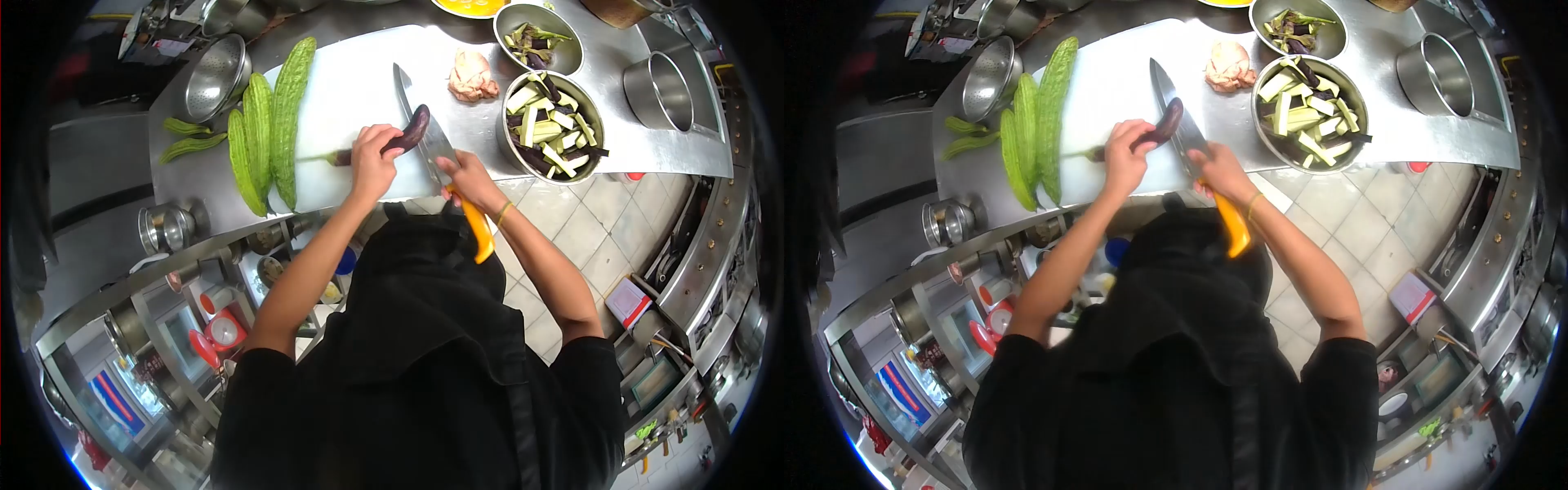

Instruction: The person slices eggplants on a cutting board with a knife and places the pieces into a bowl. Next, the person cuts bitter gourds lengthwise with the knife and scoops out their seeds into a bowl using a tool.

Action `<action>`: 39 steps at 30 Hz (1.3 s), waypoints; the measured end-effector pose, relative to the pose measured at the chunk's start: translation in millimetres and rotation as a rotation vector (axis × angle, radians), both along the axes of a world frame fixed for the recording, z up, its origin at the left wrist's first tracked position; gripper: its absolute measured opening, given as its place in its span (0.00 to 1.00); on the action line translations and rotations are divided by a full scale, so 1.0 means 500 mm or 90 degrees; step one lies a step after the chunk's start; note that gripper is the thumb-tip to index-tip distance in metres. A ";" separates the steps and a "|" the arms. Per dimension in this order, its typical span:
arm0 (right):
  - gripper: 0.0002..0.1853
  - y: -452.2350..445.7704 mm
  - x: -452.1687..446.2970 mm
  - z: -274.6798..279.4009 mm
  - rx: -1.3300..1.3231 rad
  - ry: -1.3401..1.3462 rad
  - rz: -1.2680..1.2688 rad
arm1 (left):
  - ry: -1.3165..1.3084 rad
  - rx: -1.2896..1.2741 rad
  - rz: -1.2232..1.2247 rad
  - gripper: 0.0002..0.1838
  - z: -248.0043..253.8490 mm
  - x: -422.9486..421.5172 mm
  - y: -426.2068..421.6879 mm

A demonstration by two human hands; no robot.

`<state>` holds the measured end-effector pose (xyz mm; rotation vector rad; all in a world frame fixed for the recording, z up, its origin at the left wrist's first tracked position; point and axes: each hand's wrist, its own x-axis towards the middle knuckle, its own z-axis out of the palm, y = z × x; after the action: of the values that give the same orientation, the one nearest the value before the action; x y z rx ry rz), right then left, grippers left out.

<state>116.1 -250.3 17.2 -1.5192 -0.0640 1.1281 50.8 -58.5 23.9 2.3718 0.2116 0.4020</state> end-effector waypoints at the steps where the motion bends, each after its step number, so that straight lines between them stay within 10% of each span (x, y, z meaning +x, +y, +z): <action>1: 0.18 0.015 0.001 0.001 0.005 0.002 0.001 | -0.006 -0.020 0.051 0.16 0.000 0.000 -0.010; 19: 0.16 0.124 -0.126 0.004 -0.081 -0.123 -0.066 | 0.004 -0.309 0.085 0.13 -0.004 -0.054 0.064; 23: 0.18 0.136 -0.129 0.017 -0.106 -0.119 -0.080 | 0.129 0.168 -0.067 0.10 0.050 -0.146 0.198; 25: 0.19 0.146 -0.142 0.005 -0.101 -0.125 -0.113 | 0.301 -0.154 0.008 0.10 0.014 -0.179 0.232; 39: 0.15 0.220 -0.292 0.008 -0.107 -0.133 -0.205 | 0.091 -0.136 0.004 0.08 -0.008 -0.201 0.211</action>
<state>-30.1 -140.3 21.3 -1.7219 0.1335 0.7316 -49.8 47.1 19.9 2.1901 0.3123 0.2008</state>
